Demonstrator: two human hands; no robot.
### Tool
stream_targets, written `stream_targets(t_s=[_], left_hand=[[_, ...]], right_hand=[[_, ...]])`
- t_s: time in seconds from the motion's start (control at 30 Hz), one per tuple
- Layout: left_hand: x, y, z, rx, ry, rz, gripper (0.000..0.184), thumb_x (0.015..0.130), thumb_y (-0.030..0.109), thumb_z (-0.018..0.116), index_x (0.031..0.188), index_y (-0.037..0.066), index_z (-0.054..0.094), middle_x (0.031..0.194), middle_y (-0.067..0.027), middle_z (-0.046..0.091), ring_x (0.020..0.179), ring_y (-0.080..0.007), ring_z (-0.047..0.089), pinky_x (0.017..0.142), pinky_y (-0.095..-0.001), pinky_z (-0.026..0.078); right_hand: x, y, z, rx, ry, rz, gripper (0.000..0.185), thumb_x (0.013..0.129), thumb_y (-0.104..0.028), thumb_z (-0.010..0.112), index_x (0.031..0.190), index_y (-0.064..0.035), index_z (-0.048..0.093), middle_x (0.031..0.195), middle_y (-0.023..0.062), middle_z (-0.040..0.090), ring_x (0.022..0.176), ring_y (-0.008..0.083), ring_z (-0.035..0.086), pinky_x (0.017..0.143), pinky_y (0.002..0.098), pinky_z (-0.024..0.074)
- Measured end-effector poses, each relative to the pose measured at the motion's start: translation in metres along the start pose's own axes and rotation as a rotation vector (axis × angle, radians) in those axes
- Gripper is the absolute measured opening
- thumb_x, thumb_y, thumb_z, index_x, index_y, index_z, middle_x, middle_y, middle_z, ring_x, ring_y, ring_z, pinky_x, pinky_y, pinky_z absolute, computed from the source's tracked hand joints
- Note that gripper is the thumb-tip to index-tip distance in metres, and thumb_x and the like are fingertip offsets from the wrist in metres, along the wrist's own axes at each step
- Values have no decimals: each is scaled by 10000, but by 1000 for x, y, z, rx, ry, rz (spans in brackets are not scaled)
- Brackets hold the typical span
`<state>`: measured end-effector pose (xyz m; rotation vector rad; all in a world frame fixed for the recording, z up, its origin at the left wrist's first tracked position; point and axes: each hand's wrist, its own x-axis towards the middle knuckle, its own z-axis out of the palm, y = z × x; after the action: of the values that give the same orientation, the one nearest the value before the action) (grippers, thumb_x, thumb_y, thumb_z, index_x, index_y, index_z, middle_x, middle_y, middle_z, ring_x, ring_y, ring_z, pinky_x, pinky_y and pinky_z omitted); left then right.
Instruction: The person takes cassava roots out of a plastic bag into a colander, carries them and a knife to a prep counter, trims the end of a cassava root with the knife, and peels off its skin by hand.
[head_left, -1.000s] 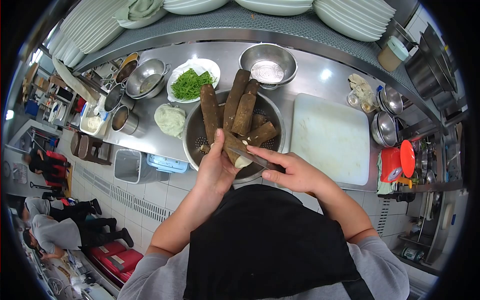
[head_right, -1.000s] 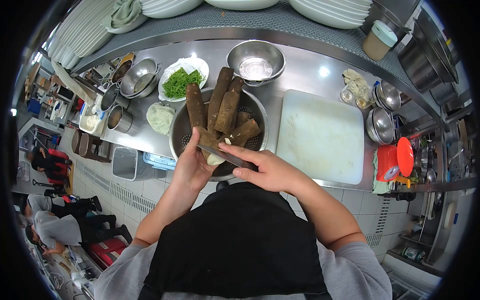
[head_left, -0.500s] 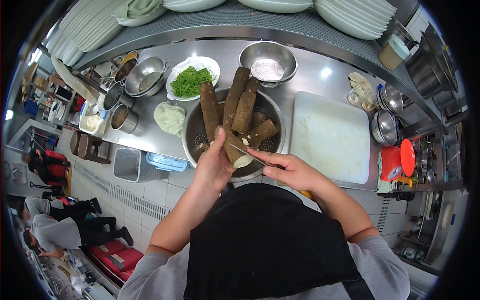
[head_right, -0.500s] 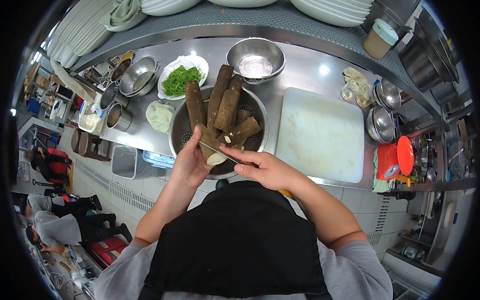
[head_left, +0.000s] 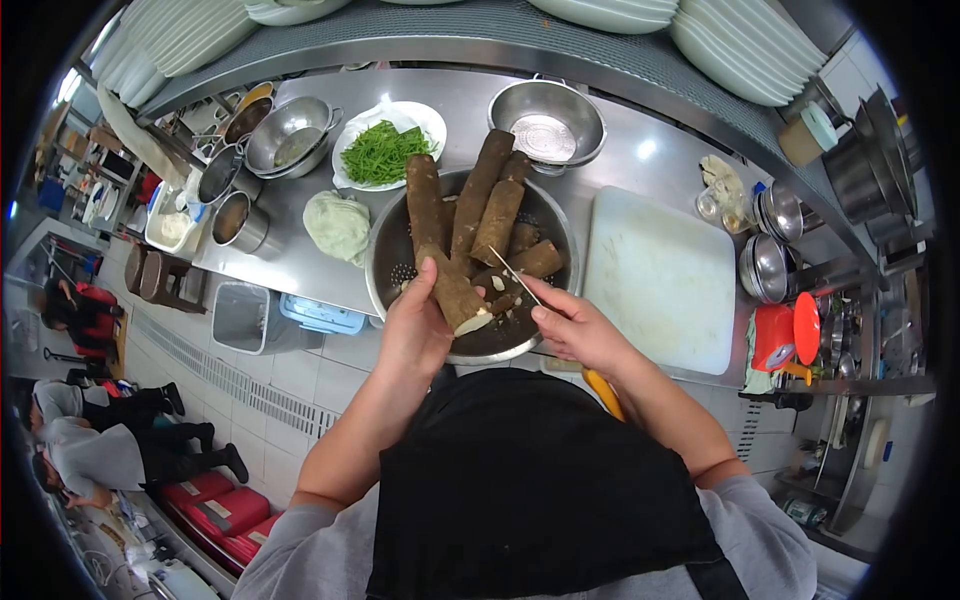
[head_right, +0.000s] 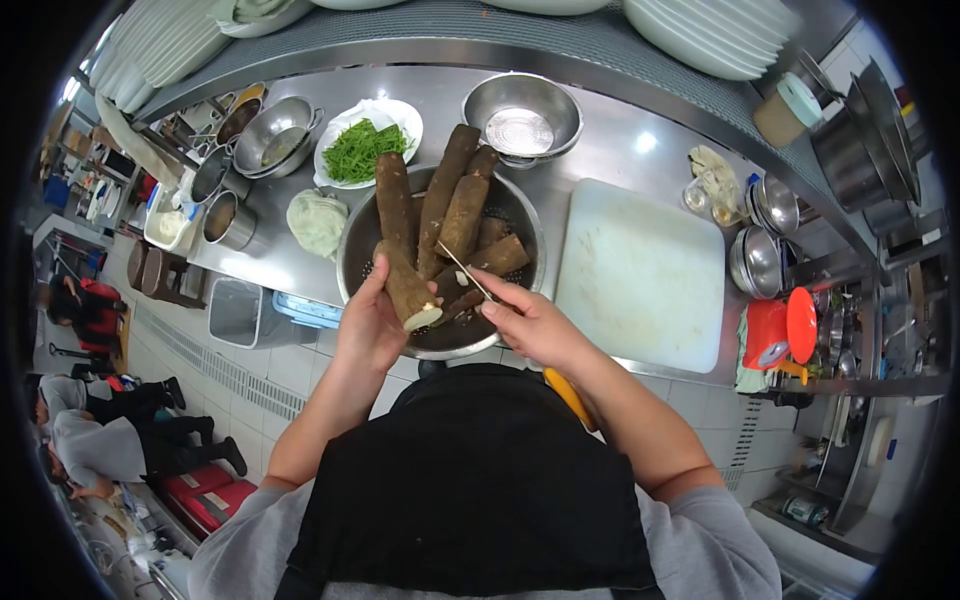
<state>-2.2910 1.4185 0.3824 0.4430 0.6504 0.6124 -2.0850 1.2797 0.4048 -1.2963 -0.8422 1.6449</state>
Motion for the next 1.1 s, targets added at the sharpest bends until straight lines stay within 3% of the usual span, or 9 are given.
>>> stream_targets(t_s=[0.07,0.1,0.17,0.3,0.4,0.67,0.77,1.07,1.1], left_hand=[[-2,7,5,-1,20,23,504,1065,450,508,1386,62,501,1219,-128,661,1074,-267,671,969,-434,532],[-3,10,7,9,32,39,505,1063,461,507,1374,63,511,1194,-125,663,1048,-262,674,952,-431,537],[4,11,-2,-12,14,33,507,1063,468,503,1368,63,517,1196,-126,663,1051,-259,673,959,-432,533],[3,13,-3,-50,-21,50,507,1077,407,506,1396,15,473,1253,-148,629,1070,-261,666,984,-434,534],[4,15,3,-20,-40,83,498,1075,413,509,1372,14,485,1224,-141,642,1077,-254,665,986,-427,534],[4,13,7,45,-45,102,511,1074,481,468,1368,65,516,1165,-129,677,1103,-248,661,1022,-439,501],[4,12,9,41,-41,125,493,1075,465,474,1355,61,516,1162,-131,677,1100,-254,665,1010,-440,517],[1,10,19,75,-21,204,439,1068,401,525,1309,41,457,1208,-140,637,1100,-263,667,987,-445,545],[1,9,20,91,-14,206,425,1083,396,488,1324,46,478,1234,-138,638,1108,-256,667,997,-450,545]], right_hand=[[12,11,-4,-119,30,28,565,1095,-226,503,1620,-146,310,892,-52,544,721,53,482,639,206,418],[19,22,-3,-308,61,-192,565,1088,-268,516,1610,-151,334,1062,19,610,853,114,572,763,267,469],[18,13,6,-503,95,-304,585,1075,-319,529,1599,-141,342,1499,171,537,1291,260,579,1104,368,412],[3,-27,31,-551,-15,-124,625,1063,-307,534,1612,-137,290,1558,171,468,1415,300,482,1162,359,356],[7,-25,34,-617,-46,-397,637,1055,-291,543,1620,-170,276,1586,159,438,1425,329,473,1167,394,360],[10,-24,30,-580,-89,-355,624,1066,-289,530,1625,-188,271,1624,136,386,1472,327,408,1195,401,328],[10,-25,28,-482,-132,-279,606,1079,-226,524,1622,-121,277,1677,94,290,1519,229,309,1218,366,268],[5,-24,29,-476,-52,-254,558,1071,-202,547,1589,-109,362,1639,86,371,1514,212,313,1220,350,250],[7,-17,28,-503,10,-304,543,1076,-207,538,1586,-119,375,1504,72,501,1370,186,460,1127,324,359]])
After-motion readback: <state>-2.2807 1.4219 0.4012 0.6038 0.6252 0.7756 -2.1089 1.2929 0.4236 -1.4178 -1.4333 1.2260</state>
